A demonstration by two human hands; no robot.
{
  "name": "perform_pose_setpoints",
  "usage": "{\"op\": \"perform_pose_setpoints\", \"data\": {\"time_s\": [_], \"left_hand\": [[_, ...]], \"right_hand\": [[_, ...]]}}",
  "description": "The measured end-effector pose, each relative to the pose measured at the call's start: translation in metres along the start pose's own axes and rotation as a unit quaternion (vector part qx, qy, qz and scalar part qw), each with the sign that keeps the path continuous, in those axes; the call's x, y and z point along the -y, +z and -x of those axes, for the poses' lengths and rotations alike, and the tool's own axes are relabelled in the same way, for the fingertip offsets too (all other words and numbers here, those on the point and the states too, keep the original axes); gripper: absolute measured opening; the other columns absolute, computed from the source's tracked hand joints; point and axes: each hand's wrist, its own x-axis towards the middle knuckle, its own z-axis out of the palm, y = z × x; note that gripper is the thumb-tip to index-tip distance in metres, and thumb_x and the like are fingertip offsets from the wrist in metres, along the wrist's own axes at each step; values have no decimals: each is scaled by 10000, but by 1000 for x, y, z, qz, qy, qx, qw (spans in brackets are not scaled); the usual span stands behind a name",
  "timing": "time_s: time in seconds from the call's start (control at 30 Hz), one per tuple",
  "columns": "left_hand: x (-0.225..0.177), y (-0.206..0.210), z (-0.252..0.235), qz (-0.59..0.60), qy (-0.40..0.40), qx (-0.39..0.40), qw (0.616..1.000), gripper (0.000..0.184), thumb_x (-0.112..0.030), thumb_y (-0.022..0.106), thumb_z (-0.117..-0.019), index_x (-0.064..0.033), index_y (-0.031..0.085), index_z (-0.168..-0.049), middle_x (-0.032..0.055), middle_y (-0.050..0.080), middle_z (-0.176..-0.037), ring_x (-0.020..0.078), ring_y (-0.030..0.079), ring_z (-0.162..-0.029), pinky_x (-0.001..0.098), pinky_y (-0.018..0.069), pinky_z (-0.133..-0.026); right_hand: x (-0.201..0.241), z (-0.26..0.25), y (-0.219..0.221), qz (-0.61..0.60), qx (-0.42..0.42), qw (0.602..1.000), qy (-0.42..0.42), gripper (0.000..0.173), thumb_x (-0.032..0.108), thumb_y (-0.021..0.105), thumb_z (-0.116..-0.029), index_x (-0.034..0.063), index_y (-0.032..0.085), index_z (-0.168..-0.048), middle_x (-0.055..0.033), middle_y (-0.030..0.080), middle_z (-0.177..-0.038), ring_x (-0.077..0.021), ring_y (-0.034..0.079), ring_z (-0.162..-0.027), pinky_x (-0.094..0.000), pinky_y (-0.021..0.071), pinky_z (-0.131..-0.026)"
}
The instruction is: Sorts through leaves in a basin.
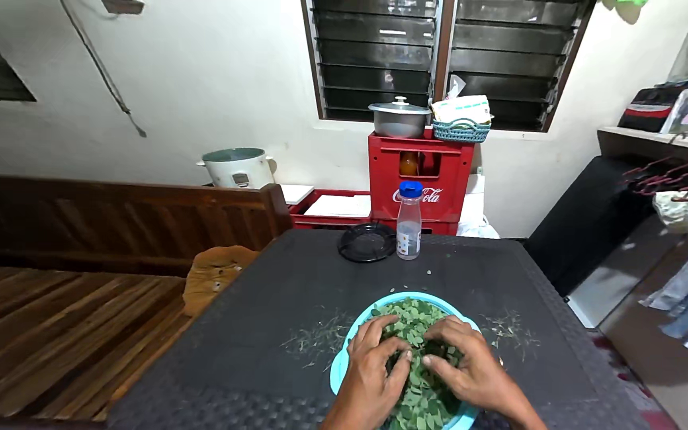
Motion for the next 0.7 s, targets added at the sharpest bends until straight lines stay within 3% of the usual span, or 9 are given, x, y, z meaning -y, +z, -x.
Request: {"op": "perform_pose_setpoints", "data": {"time_s": [0.1,0.2,0.37,0.47,0.57,0.7], "left_hand": [[-1,2,1,2,16,5,1000,215,-325,597,-913,-255,783,-832,-24,645,-1357,236,519,-1346,573,392,-1090],[0,3,5,-9,35,18,999,228,-321,591,-915,-233,778,-820,4,650,-1351,259,510,-1361,598,366,-1107],[-13,-21,11,-42,-7,122,992,134,-196,712,-877,-162,806,-967,91,634,-1376,350,501,-1362,656,334,-1095],[-18,-29,8,-56,-20,130,990,257,-205,756,-850,-129,787,-1094,123,638,-1364,373,533,-1323,664,330,-1092],[-15,-16,-1,-81,44,118,989,323,-309,744,-861,-169,771,-1151,80,663,-1333,338,577,-1279,657,364,-1073],[-19,23,-20,-119,191,110,968,309,-471,644,-908,-295,753,-1138,-40,680,-1300,216,600,-1261,598,429,-1014]], "right_hand": [[5,-2,7,16,3,999,-36,190,278,597,-1012,177,757,-996,69,742,-973,-97,670,-1010,-427,503,-981],[5,0,1,34,-14,998,-41,214,226,547,-1015,146,730,-938,46,723,-899,-103,675,-926,-424,510,-942],[-36,29,-48,146,-110,981,66,170,281,585,-989,191,725,-956,69,708,-925,-111,668,-945,-434,542,-893],[-87,63,-68,281,-118,939,161,147,245,630,-910,185,729,-1000,7,710,-998,-227,666,-1016,-551,521,-879],[-127,99,-64,369,-165,890,211,188,279,624,-901,168,720,-1019,-76,677,-1113,-333,625,-1104,-625,482,-872],[-144,121,-54,382,-221,866,236,211,291,589,-919,141,723,-982,-103,673,-1119,-344,624,-1097,-614,487,-863]]}}
